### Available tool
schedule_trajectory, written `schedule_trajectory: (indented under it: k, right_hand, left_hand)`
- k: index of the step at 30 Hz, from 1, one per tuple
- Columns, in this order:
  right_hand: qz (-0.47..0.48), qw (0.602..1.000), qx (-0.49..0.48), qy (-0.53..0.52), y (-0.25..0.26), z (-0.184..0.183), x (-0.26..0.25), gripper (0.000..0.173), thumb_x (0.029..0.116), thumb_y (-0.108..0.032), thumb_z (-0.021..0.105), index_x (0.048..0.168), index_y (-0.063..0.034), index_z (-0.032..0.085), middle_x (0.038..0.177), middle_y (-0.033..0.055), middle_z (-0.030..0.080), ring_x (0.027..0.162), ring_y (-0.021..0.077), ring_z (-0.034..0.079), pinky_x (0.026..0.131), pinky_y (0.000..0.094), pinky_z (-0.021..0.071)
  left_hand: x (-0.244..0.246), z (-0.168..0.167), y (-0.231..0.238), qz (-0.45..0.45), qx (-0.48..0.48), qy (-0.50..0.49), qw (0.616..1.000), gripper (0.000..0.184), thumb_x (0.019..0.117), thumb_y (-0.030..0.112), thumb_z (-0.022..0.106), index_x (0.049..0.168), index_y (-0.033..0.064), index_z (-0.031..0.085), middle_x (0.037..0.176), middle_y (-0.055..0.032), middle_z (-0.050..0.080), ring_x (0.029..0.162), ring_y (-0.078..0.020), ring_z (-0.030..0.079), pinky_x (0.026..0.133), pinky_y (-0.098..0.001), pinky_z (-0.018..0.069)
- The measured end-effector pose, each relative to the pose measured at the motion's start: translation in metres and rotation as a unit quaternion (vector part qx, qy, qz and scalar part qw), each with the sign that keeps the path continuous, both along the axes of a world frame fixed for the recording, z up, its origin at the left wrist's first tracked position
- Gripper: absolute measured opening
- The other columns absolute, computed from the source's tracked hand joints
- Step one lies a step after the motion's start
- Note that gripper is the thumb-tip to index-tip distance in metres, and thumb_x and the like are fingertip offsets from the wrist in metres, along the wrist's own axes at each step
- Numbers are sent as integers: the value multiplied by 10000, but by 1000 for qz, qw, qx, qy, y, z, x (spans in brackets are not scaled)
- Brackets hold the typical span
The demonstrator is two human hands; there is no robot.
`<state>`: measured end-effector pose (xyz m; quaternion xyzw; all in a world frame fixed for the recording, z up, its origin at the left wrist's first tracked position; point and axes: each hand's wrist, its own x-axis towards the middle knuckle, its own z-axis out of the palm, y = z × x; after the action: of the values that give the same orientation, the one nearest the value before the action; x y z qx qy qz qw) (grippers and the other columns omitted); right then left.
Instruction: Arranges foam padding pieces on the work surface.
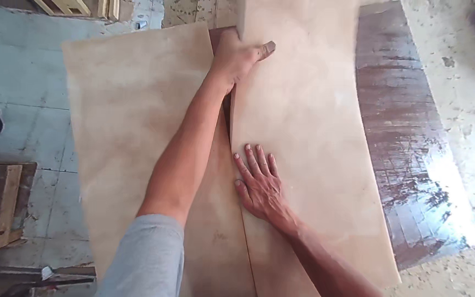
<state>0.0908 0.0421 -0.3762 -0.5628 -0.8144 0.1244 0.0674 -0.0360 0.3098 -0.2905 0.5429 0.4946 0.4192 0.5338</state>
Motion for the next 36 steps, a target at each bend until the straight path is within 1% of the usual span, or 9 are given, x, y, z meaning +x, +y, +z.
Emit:
schedule_trajectory:
  k: [3,4,8,12,19,25,28,33,36]
  right_hand:
    - [-48,987,93,125,15,-6,4,568,1073,-432,277,1503,-170,539,1584,69,480,1504,269,391,1243,512,275]
    - [-71,980,127,136,25,-9,2,574,1069,-429,316,1498,-119,540,1562,94,504,1483,266,427,1233,499,299]
    - [-94,992,82,12,44,-11,-8,687,1049,-536,247,1620,-167,341,1686,88,295,1576,302,213,1267,600,120]
    - [-72,996,45,-28,63,-8,-14,674,1050,-555,199,1628,-232,326,1708,73,236,1586,305,173,1265,610,100]
    - [-24,998,49,-35,89,-9,-16,705,1049,-545,200,1632,-163,306,1716,71,208,1595,277,139,1276,578,104]
    - [32,997,57,-32,150,-10,-26,658,1061,-471,172,1649,-186,250,1722,59,189,1600,233,108,1287,530,65]
    - [55,997,60,-8,158,-10,-19,632,1069,-444,198,1629,-178,316,1707,39,248,1592,201,154,1292,508,100]
    - [54,997,46,9,161,-10,-18,607,1075,-433,189,1598,-207,397,1673,20,336,1576,192,220,1284,517,141]
    - [63,996,41,42,170,-11,-12,564,1085,-423,225,1549,-235,486,1625,12,426,1544,195,308,1270,497,205]
  left_hand:
    - [-7,-3,23,23,22,19,999,398,828,132,836,1134,-33,642,1011,-101,749,930,-153,748,865,-345,638]
    - [-13,-9,24,42,45,-12,998,348,837,97,819,1109,-38,649,977,-100,756,902,-157,755,845,-348,647]
    - [-20,-14,22,23,189,-80,978,296,821,34,804,1052,-49,638,953,-98,737,917,-150,747,869,-332,648]
    - [-27,-17,34,10,246,-80,966,308,801,33,823,1042,-53,651,953,-105,742,925,-131,746,880,-306,638]
    - [-43,-40,38,21,223,-84,971,213,814,45,806,981,-12,686,894,-51,763,870,-105,756,846,-314,651]
    - [-49,-57,40,34,197,-73,977,285,762,12,836,1003,-21,689,922,-59,766,884,-112,754,853,-328,647]
    - [-51,-56,40,34,162,-74,983,303,745,-21,829,1015,-27,690,931,-68,767,882,-115,755,846,-326,649]
    - [-52,-41,50,-16,49,-33,998,383,853,66,711,1215,-27,624,1085,-107,714,997,-136,699,906,-335,588]
    - [-55,-31,87,-56,9,52,997,474,889,214,801,1260,-22,624,1151,-125,721,1057,-174,711,971,-388,585]
